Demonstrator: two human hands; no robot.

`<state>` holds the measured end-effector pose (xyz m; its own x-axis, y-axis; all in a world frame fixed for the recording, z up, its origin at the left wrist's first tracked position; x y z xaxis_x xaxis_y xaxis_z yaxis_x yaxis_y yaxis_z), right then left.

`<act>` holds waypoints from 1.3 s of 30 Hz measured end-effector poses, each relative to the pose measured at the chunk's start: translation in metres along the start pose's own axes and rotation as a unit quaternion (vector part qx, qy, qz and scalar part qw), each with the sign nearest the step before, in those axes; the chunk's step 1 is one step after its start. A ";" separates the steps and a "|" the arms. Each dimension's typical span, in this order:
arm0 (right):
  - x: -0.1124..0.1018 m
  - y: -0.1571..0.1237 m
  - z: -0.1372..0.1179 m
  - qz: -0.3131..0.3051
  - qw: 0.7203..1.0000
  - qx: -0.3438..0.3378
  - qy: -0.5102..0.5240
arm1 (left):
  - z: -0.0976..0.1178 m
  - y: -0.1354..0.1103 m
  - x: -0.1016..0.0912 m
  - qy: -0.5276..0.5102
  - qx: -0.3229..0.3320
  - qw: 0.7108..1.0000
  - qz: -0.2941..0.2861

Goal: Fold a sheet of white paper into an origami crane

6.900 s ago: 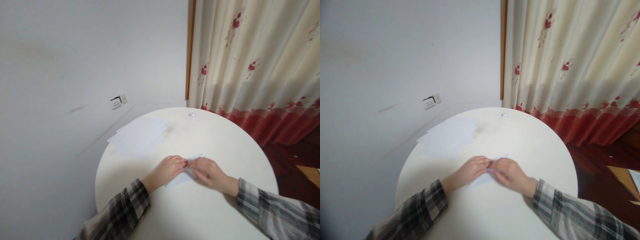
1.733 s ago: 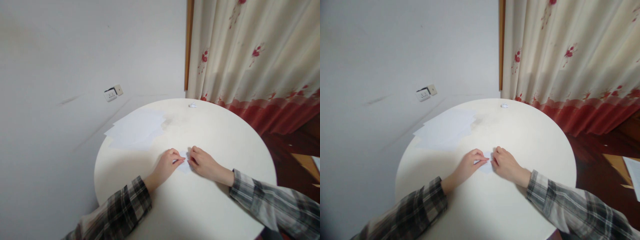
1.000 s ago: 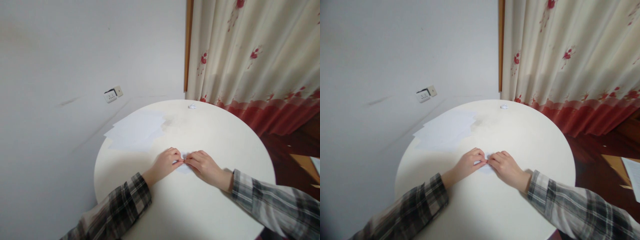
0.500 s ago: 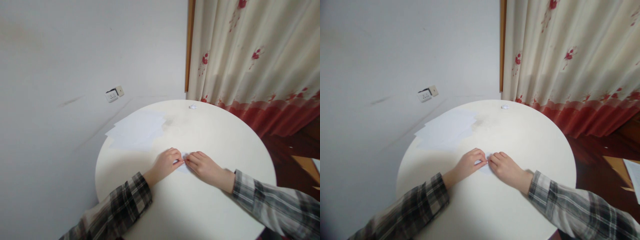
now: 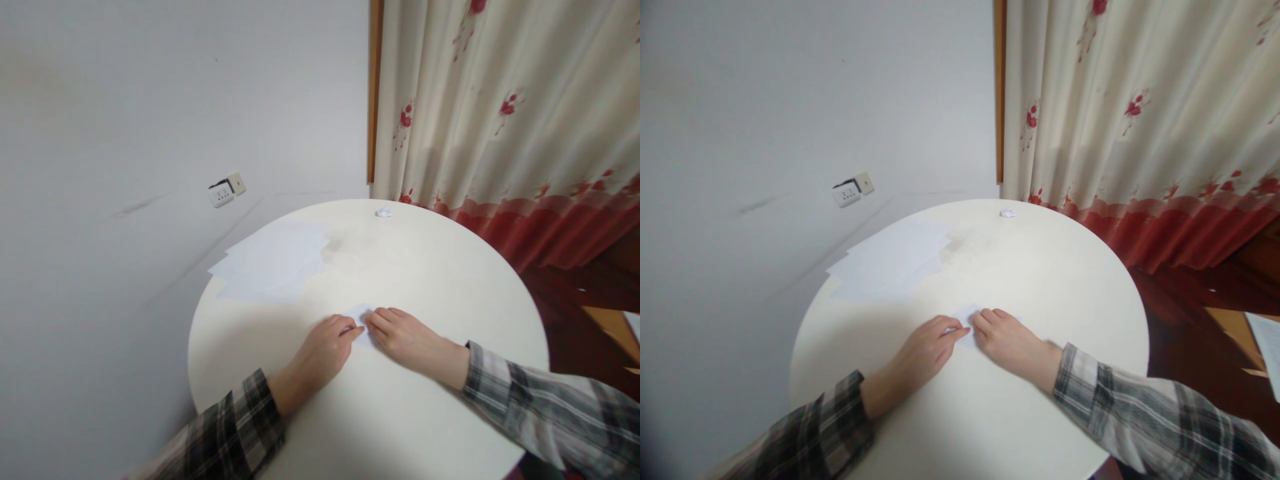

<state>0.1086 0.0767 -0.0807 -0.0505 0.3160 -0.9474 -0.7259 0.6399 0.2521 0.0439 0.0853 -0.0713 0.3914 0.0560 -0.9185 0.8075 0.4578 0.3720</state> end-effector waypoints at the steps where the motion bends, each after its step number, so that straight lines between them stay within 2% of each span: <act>1: 0.000 0.000 0.000 -0.001 1.000 0.001 0.002 | -0.004 -0.001 -0.002 -0.017 -0.021 1.000 0.012; 5: -0.001 0.002 0.000 -0.003 1.000 0.004 0.006 | -0.033 -0.001 -0.005 -0.101 -0.157 0.981 0.050; 8: -0.001 0.002 0.000 -0.010 1.000 0.005 -0.001 | -0.047 0.004 0.007 -0.164 -0.240 0.957 -0.005; 10: -0.001 0.002 0.000 -0.013 1.000 0.007 -0.008 | -0.050 0.009 0.011 -0.174 -0.264 0.948 -0.035; 13: -0.002 0.002 -0.001 -0.017 1.000 0.011 -0.016 | -0.051 0.014 0.007 -0.137 -0.267 0.953 -0.045; 18: -0.004 0.003 0.000 -0.016 0.999 0.034 -0.028 | -0.054 0.006 0.001 -0.084 -0.273 0.957 -0.055; 21: -0.005 0.003 0.000 -0.014 0.999 0.033 -0.017 | -0.052 0.001 -0.006 -0.048 -0.259 0.964 -0.037; 23: -0.004 0.003 0.000 -0.013 0.999 0.030 -0.012 | -0.046 0.002 -0.011 -0.020 -0.226 0.974 -0.015; 25: -0.003 0.003 0.000 -0.013 0.999 0.028 -0.013 | -0.035 0.005 -0.013 0.001 -0.164 0.987 0.000; 28: -0.002 0.003 0.002 -0.011 0.999 0.032 -0.010 | -0.016 0.009 -0.007 0.019 -0.049 0.999 -0.011; 31: 0.000 0.003 0.002 -0.014 0.999 0.034 -0.008 | -0.006 0.007 -0.001 0.041 0.014 0.999 -0.019; 35: 0.002 0.003 0.002 -0.019 0.999 0.033 -0.013 | -0.006 -0.002 -0.003 0.072 0.028 0.997 -0.005; 39: 0.003 0.003 0.002 -0.026 0.999 0.026 -0.010 | -0.008 -0.013 -0.013 0.072 0.011 0.997 0.021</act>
<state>0.1072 0.0807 -0.0820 0.0005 0.2956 -0.9553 -0.6901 0.6915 0.2136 0.0250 0.0858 -0.0653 0.3586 0.2025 -0.9113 0.8019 0.4330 0.4118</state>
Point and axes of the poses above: each hand's wrist, its own y-axis towards the middle knuckle, its own x-axis out of the palm, z = x × y, the point moved 9 cm from there along y, towards the middle knuckle, and after that the axes turned 8 degrees about x, right-handed, at the moved point
